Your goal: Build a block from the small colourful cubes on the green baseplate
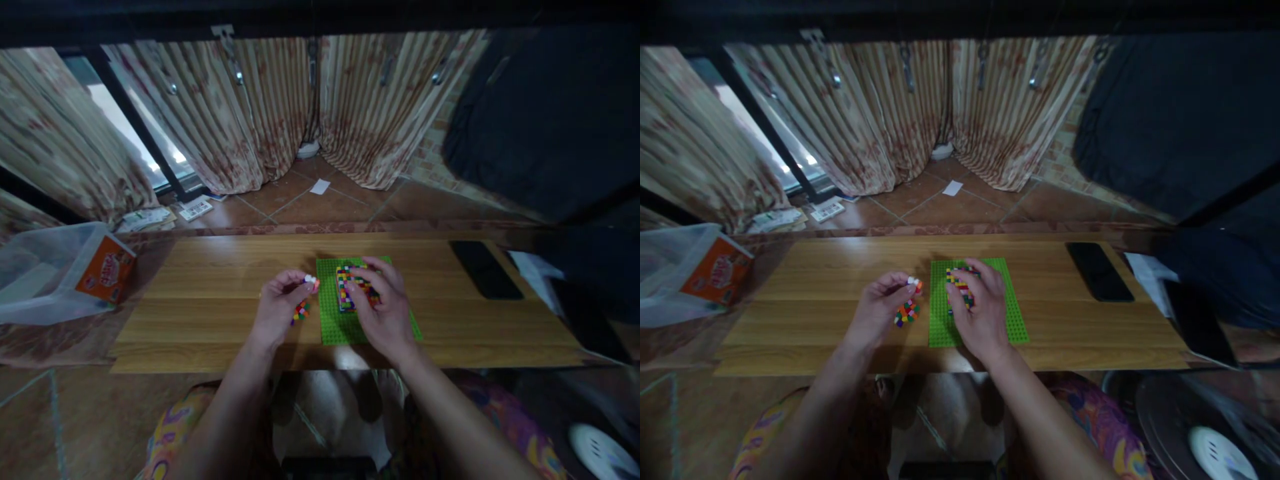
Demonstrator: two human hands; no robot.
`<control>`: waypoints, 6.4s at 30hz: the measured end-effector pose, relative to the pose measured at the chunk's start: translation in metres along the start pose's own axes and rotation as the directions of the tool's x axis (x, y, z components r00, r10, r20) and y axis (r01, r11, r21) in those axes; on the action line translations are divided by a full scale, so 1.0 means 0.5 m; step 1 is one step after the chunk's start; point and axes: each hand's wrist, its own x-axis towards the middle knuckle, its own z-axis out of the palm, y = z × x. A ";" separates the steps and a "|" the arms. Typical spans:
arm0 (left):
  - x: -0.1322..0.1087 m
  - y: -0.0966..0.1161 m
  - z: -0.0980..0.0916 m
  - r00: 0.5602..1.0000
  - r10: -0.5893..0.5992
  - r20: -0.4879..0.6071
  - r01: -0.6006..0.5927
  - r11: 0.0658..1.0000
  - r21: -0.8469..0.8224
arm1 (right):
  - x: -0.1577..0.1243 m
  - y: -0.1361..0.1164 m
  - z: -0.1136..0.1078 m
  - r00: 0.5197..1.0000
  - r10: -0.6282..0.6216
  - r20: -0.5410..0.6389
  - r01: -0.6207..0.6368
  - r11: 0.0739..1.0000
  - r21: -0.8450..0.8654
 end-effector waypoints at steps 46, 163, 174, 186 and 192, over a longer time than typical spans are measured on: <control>-0.022 -0.055 0.114 0.984 0.026 -0.176 -0.048 0.991 -0.122 | -0.025 -0.005 0.020 1.000 -0.020 -0.018 0.019 0.998 -0.064; -0.018 -0.046 0.079 0.989 0.025 -0.145 -0.034 0.998 -0.055 | 0.002 0.056 -0.023 0.979 0.024 0.202 -0.015 0.999 -0.045; -0.018 -0.049 0.077 0.990 0.026 -0.137 -0.035 0.998 -0.059 | 0.003 0.052 -0.028 0.984 0.043 0.175 -0.036 0.998 -0.043; -0.019 -0.047 0.080 0.991 0.001 -0.132 -0.011 0.997 -0.076 | 0.000 0.052 -0.006 0.986 0.123 0.114 -0.114 0.990 -0.082; -0.022 -0.044 0.082 0.991 0.008 -0.130 -0.015 0.999 -0.052 | -0.001 0.052 -0.003 0.987 0.119 0.109 -0.112 0.992 -0.064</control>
